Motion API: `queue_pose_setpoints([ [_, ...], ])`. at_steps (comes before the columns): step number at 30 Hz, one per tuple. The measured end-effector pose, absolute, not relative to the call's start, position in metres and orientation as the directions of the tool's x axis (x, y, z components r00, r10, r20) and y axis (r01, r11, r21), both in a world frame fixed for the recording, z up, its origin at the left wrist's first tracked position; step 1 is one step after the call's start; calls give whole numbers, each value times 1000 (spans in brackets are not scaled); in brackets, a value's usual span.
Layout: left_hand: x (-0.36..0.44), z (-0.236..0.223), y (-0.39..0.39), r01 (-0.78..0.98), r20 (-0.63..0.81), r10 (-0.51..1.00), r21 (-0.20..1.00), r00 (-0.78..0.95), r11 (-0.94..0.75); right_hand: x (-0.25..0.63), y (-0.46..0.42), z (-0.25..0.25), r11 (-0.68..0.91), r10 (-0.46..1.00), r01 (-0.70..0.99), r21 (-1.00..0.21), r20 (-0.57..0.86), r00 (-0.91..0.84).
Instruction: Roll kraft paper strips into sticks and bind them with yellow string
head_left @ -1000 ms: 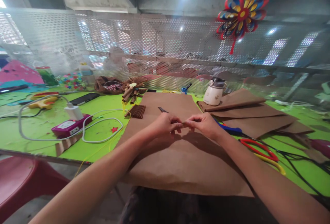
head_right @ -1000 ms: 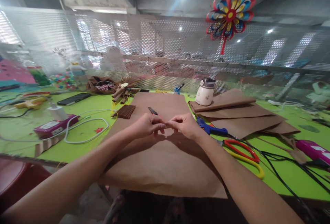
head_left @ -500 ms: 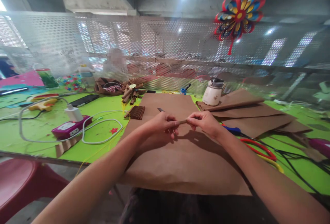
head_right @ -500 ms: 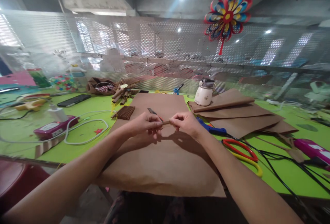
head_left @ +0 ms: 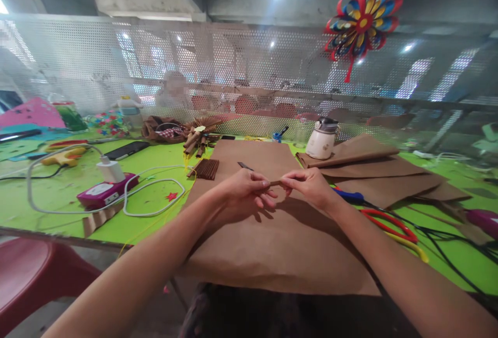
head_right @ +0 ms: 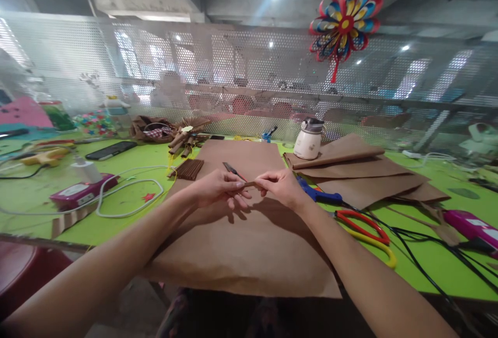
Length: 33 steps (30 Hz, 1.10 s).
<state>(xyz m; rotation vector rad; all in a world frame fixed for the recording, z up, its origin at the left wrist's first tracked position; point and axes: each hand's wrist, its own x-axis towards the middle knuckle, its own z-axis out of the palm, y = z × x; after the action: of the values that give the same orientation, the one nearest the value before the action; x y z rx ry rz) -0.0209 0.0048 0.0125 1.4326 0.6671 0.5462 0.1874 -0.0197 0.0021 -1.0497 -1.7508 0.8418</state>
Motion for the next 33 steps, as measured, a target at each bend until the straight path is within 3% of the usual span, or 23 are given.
queue_pose_setpoints([
  [6, -18, 11, 4, 223, 0, 752, 955, 659, -195, 187, -18, 0, 407, 909, 296, -864, 352, -224],
  [11, -15, 10, 5, 349, 210, 770, 798, 603, -491, 187, -16, -1, 386, 919, 279, -879, 341, -198],
  [20, -13, 17, 0, 315, 153, 776, 853, 612, -416, 184, -19, 1, 425, 903, 359, -831, 362, -231],
  [27, -15, 16, -3, 343, 175, 745, 804, 644, -486, 179, -22, 0, 451, 884, 410, -793, 333, -328],
  [33, -19, 17, -1, 405, 196, 696, 692, 691, -597, 181, -23, -2, 413, 893, 408, -814, 275, -355],
])
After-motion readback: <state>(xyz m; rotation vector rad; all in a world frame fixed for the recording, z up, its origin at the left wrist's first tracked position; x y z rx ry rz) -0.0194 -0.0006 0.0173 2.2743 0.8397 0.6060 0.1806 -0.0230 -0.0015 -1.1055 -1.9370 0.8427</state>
